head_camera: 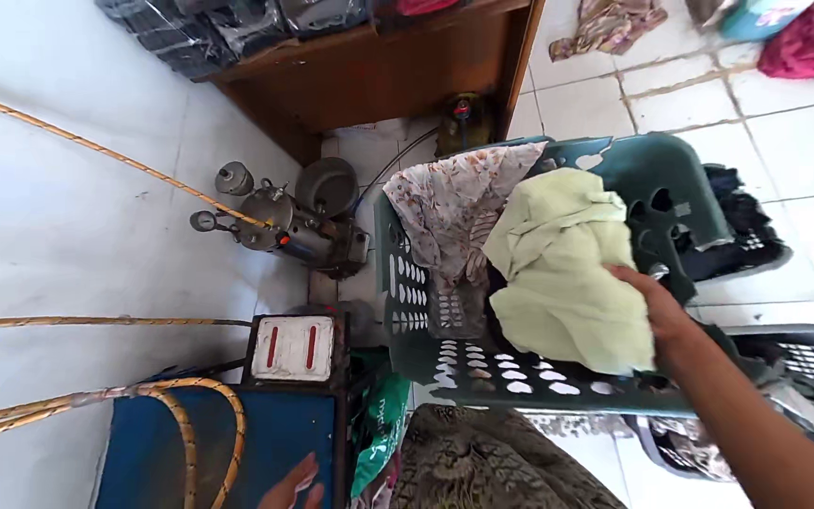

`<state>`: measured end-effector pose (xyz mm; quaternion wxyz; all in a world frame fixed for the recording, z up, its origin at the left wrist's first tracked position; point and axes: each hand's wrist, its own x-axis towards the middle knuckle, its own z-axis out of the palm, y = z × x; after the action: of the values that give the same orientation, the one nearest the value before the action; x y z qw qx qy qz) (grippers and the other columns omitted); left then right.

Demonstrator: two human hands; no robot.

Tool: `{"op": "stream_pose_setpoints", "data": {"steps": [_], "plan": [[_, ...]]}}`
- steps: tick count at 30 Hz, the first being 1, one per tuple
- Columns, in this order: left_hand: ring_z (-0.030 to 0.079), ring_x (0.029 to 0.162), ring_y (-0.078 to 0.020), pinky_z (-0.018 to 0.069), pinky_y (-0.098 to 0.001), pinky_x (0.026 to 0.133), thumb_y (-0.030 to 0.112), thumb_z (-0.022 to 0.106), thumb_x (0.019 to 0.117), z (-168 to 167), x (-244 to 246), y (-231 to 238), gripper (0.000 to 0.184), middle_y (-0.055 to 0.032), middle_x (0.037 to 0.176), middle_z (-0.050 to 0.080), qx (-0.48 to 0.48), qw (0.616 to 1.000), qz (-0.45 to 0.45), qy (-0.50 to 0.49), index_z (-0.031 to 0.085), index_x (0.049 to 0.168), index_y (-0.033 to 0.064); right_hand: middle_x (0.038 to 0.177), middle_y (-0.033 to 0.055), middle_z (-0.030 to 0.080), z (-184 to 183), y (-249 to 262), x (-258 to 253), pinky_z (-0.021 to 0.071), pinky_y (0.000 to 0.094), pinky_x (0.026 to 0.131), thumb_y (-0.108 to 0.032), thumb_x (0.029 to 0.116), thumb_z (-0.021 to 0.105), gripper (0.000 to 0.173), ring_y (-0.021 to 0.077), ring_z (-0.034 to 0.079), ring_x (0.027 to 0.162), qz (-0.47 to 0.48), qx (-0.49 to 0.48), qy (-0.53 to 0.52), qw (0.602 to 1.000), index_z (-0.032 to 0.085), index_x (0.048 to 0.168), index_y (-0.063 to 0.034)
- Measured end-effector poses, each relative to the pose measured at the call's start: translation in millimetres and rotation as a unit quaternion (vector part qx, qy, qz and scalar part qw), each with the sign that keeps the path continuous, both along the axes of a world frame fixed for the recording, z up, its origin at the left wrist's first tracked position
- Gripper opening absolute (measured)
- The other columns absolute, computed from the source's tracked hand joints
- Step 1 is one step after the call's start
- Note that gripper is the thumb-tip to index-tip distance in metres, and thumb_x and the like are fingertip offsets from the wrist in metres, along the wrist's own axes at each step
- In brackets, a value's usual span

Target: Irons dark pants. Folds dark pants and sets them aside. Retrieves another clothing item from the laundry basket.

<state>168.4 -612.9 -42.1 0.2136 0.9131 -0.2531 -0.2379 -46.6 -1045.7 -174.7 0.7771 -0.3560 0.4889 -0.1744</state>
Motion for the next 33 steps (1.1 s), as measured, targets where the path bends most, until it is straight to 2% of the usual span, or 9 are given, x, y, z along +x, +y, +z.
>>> {"op": "stream_pose_setpoints", "data": {"steps": [6,11,16,20,22,24,28,30,33], "plan": [[0.07,0.11,-0.0242,0.0565,-0.0385,0.096,0.017,0.058,0.1006,-17.1,-12.4,-65.0,0.038,-0.02,0.12,0.072,-0.168,0.983,-0.063,0.042,0.063,0.129,-0.0092,0.081,-0.022,0.064,106.1,1.7,-21.3,0.0516,0.0066,0.067,-0.013,0.1108,0.015,0.04,-0.0161,0.06,0.074,-0.052,-0.192,0.014,0.98,0.053,0.105,-0.0215],[0.065,0.12,-0.0184,0.0549,-0.0325,0.098,0.027,0.061,0.0999,-25.0,-13.4,-133.3,0.049,-0.0171,0.13,0.067,-0.258,0.951,-0.114,0.127,0.058,0.137,-0.0045,0.082,-0.021,0.055,176.8,12.7,-1.7,0.0498,0.0103,0.074,-0.018,0.1109,0.031,0.023,-0.0135,0.056,0.075,-0.081,-0.284,0.148,0.944,0.052,0.107,-0.0263],[0.061,0.124,-0.0161,0.0551,-0.0345,0.098,0.036,0.08,0.0848,-0.1,-7.3,-164.2,0.076,-0.0115,0.142,0.059,-0.359,0.925,-0.09,0.084,0.05,0.145,0.0018,0.099,-0.0279,0.069,196.0,-29.0,-18.8,0.0593,0.0143,0.08,-0.037,0.1001,0.063,0.018,-0.0104,0.067,0.089,0.109,-0.515,-0.049,0.849,0.057,0.117,-0.0362],[0.046,0.137,-0.0105,0.0493,-0.0275,0.104,0.048,0.095,0.0586,23.9,-23.0,-189.9,0.141,-0.01,0.161,0.032,-0.46,0.876,-0.137,0.039,0.008,0.162,0.0057,0.093,-0.0258,0.072,242.0,40.5,36.1,0.0611,0.0123,0.075,-0.028,0.0948,0.07,0.02,-0.0102,0.069,0.084,0.228,-0.519,-0.152,0.81,0.059,0.111,-0.0287],[0.06,0.121,-0.0011,0.0544,-0.0239,0.1,0.025,0.095,0.0608,24.9,-32.7,-185.9,0.121,0.0026,0.139,0.057,-0.513,0.849,-0.103,0.08,0.023,0.156,0.0038,0.091,-0.0173,0.071,239.4,57.6,61.7,0.0592,0.0125,0.074,-0.047,0.0952,0.066,0.038,-0.0095,0.067,0.084,0.395,-0.49,-0.245,0.738,0.065,0.112,-0.0132],[0.069,0.097,0.0039,0.0604,-0.0211,0.086,0.008,0.087,0.0696,19.8,-29.3,-164.6,0.066,0.0167,0.107,0.073,-0.539,0.836,-0.017,0.103,0.056,0.128,0.0136,0.097,-0.0151,0.069,223.0,40.5,87.5,0.0564,0.0137,0.076,-0.058,0.1007,0.05,0.055,-0.0094,0.064,0.09,0.464,-0.453,-0.313,0.694,0.065,0.116,-0.0076],[0.069,0.082,0.009,0.0591,-0.0144,0.076,-0.015,0.054,0.0813,21.3,-16.3,-103.7,0.044,0.0211,0.087,0.074,-0.466,0.856,0.156,0.164,0.061,0.099,0.0244,0.113,0.0024,0.073,104.3,-44.4,116.0,0.061,0.0312,0.078,-0.034,0.109,0.038,0.04,0.0117,0.071,0.095,0.329,-0.386,-0.131,0.852,0.06,0.13,-0.0074],[0.072,0.088,-0.0028,0.0596,-0.0212,0.08,-0.012,0.059,0.0837,-15.4,-6.7,-59.0,0.029,0.002,0.094,0.078,-0.445,0.858,0.223,0.128,0.068,0.103,0.0083,0.135,0.0267,0.06,-9.5,-80.8,110.0,0.0517,0.0537,0.101,-0.026,0.0999,0.066,0.055,0.0369,0.062,0.12,0.274,-0.398,0.094,0.871,0.049,0.143,0.0048],[0.062,0.117,-0.0168,0.0483,-0.0241,0.101,-0.003,0.045,0.1036,-5.3,-24.3,-50.7,0.034,-0.0222,0.13,0.062,-0.13,0.9,0.415,0.028,0.045,0.135,-0.0159,0.158,0.0419,0.025,-175.8,-78.2,71.7,0.0357,0.0753,0.109,-0.036,0.0737,0.093,0.123,0.0614,0.036,0.14,0.255,-0.326,0.302,0.859,0.016,0.163,-0.0008]]}}
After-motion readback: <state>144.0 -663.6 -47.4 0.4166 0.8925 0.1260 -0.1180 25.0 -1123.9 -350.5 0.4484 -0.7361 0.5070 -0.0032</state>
